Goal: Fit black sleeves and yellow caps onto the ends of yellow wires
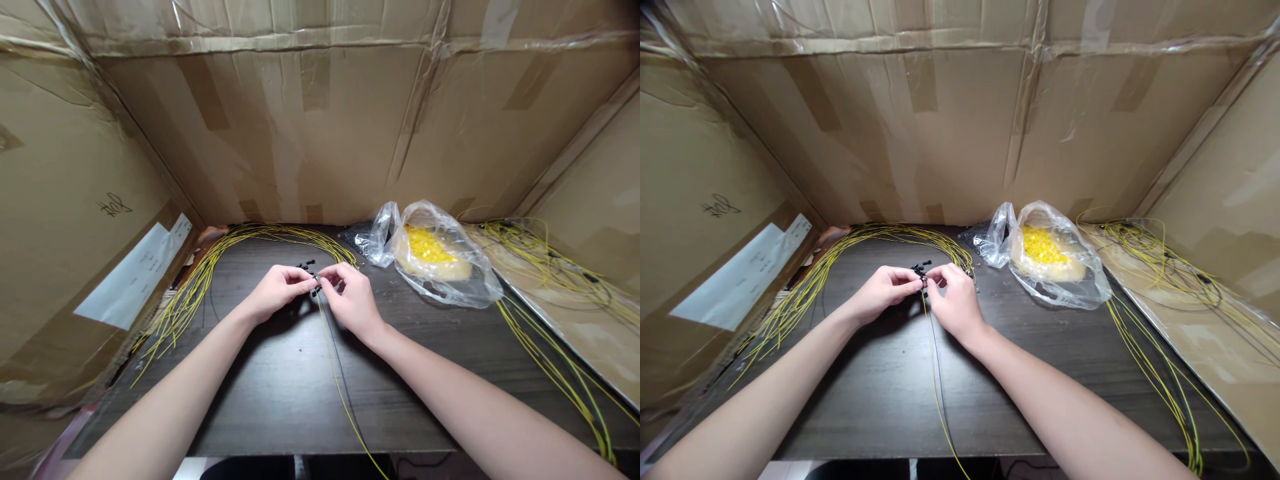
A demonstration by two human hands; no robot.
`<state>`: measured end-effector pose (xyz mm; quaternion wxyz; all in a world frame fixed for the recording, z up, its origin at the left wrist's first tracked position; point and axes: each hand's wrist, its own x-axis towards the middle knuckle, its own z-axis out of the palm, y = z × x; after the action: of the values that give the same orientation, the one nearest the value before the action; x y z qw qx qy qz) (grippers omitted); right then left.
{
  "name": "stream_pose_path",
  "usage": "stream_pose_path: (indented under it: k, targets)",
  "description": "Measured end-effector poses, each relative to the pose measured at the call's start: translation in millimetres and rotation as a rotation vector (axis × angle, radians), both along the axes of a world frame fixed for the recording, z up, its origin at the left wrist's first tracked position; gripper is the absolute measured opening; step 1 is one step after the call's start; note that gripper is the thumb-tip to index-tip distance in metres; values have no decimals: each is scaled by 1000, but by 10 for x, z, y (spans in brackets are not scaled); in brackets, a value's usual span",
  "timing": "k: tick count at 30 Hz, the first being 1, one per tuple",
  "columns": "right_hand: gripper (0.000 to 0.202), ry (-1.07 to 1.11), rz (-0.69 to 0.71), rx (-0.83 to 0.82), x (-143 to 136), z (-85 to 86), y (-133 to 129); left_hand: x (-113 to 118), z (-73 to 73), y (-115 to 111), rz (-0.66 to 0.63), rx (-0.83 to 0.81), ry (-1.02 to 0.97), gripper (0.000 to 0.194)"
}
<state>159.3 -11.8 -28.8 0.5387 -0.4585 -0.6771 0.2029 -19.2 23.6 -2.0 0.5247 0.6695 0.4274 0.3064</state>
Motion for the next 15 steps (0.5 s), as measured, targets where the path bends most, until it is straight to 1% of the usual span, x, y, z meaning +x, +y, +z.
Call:
stream_pose_path:
  k: [4,6,8,10,12,13,14,15]
  targets:
    - [17,83,-39,-24,-2,7,8,-5,-11,13,11,7,-1,40]
    - [18,134,-49,-51,4,61,13,2,0,10,22,8,-3,39]
    - [19,192,-59,-87,45,176,27,15,21,-1,32,-4,-2,39]
    - [19,209,-54,-125,157,346,58,29,43,-14,39,-21,0,39]
    - [20,89,-22,-172,371,536,113,41,60,-27,40,-34,2,38]
    - [20,-39,3,-195,519,619,151,45,66,-32,39,-39,2,38]
    - [18,-193,-8,-215,690,685,196,48,69,-35,38,-43,1,37]
    - [17,-328,-68,-234,879,726,246,49,72,-37,36,-46,-1,37]
